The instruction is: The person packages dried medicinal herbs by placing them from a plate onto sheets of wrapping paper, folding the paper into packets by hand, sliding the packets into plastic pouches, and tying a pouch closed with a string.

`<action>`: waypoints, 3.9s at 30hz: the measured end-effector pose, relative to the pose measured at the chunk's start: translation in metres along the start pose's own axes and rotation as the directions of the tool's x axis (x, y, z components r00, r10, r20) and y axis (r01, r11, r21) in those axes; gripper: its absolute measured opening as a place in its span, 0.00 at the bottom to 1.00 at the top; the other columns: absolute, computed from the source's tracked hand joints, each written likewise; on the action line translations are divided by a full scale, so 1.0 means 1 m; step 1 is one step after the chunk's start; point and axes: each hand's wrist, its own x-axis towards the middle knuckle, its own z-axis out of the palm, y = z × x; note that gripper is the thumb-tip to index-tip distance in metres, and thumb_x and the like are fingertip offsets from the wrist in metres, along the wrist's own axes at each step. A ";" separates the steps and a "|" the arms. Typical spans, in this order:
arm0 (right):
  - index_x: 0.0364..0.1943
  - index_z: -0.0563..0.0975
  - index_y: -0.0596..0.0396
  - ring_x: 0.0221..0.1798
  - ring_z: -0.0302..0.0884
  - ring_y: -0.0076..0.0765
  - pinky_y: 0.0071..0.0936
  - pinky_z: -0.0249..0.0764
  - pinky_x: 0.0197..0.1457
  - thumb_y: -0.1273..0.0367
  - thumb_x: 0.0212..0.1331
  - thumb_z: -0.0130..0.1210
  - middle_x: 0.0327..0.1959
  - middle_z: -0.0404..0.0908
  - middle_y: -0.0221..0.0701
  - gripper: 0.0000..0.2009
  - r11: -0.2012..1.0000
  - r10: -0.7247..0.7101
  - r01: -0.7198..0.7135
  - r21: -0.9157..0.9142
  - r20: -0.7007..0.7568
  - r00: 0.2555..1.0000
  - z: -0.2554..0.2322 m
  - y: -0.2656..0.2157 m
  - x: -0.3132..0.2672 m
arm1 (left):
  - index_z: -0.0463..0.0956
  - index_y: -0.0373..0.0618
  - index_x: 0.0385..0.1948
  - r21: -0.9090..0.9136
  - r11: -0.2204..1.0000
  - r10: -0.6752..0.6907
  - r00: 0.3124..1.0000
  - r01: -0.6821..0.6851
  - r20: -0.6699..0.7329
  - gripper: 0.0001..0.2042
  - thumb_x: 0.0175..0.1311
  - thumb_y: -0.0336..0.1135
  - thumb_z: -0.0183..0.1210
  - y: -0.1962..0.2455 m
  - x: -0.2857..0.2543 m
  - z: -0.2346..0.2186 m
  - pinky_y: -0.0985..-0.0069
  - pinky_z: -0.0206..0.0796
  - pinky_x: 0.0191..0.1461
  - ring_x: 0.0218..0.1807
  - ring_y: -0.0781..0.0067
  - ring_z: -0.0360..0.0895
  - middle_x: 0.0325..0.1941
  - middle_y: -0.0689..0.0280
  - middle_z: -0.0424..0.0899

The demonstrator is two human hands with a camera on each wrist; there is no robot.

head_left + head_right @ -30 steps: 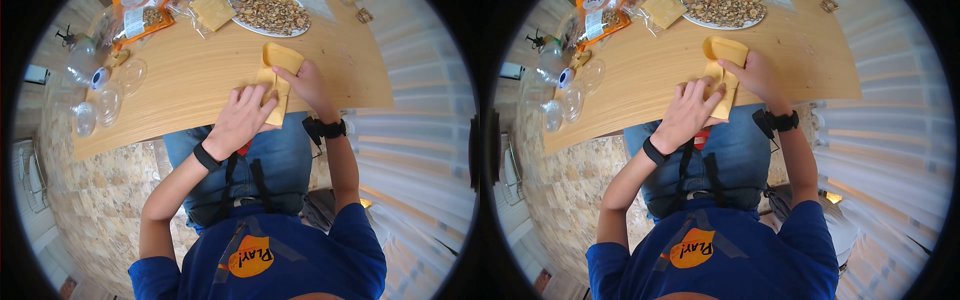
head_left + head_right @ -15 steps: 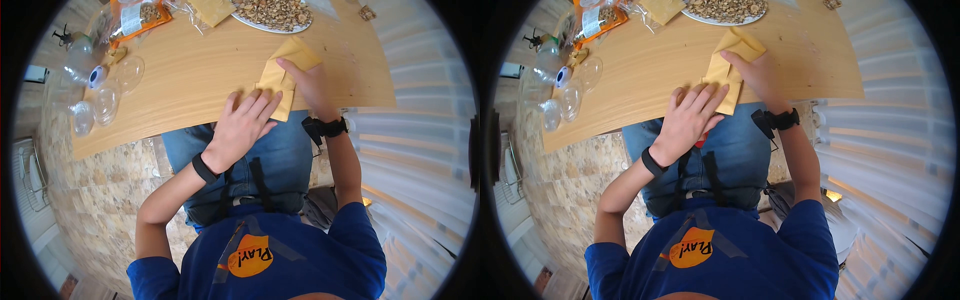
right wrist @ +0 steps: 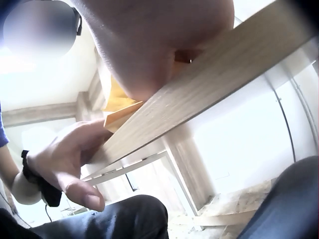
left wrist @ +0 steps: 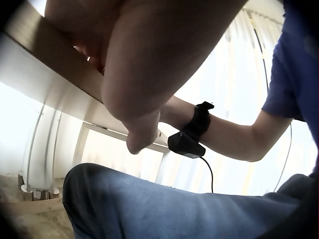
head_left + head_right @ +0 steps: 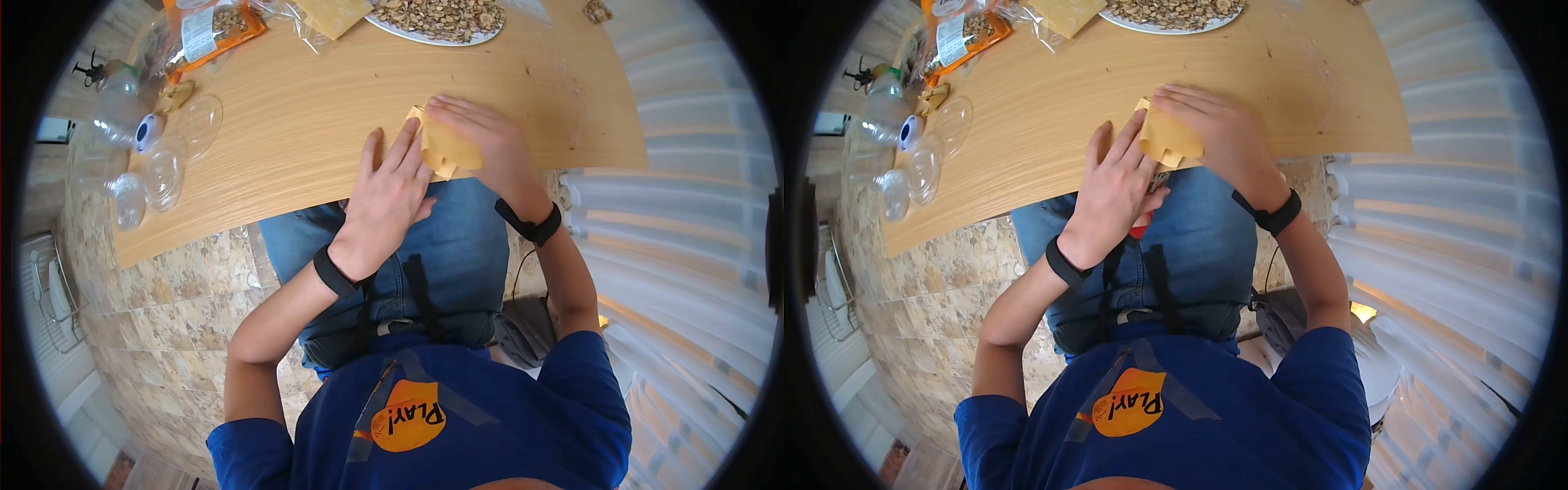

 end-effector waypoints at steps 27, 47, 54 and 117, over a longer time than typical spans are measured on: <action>0.73 0.66 0.67 0.84 0.55 0.48 0.48 0.51 0.85 0.38 0.54 0.64 0.79 0.63 0.46 0.52 0.903 0.029 0.111 -0.415 0.317 0.948 0.003 -0.030 -0.009 | 0.80 0.35 0.49 -0.643 0.765 -0.253 0.911 -0.019 -0.327 0.11 0.66 0.24 0.63 -0.024 -0.011 -0.018 0.64 0.74 0.61 0.59 0.50 0.82 0.60 0.52 0.82; 0.75 0.61 0.67 0.84 0.54 0.50 0.44 0.53 0.85 0.53 0.51 0.73 0.80 0.60 0.47 0.51 0.970 0.036 0.021 -0.241 0.233 0.972 0.004 -0.023 -0.013 | 0.78 0.34 0.61 -0.327 0.944 -0.098 0.976 0.029 -0.196 0.22 0.70 0.39 0.65 -0.033 -0.008 -0.021 0.57 0.68 0.72 0.69 0.42 0.74 0.70 0.46 0.75; 0.77 0.63 0.57 0.83 0.55 0.50 0.44 0.54 0.85 0.53 0.49 0.74 0.80 0.61 0.44 0.50 0.982 0.029 0.013 -0.189 0.218 0.976 0.005 -0.021 -0.014 | 0.79 0.33 0.54 -0.482 0.874 -0.229 0.932 0.070 -0.280 0.16 0.69 0.31 0.65 -0.042 -0.011 -0.016 0.60 0.71 0.66 0.63 0.44 0.78 0.62 0.47 0.81; 0.56 0.82 0.57 0.63 0.83 0.37 0.32 0.83 0.63 0.74 0.59 0.58 0.58 0.86 0.36 0.18 0.987 -0.158 0.159 -0.010 0.082 0.984 0.001 -0.061 -0.030 | 0.79 0.39 0.44 -0.290 0.929 0.179 0.965 -0.230 -0.191 0.18 0.47 0.21 0.62 -0.055 -0.043 -0.050 0.62 0.76 0.50 0.47 0.55 0.80 0.47 0.62 0.82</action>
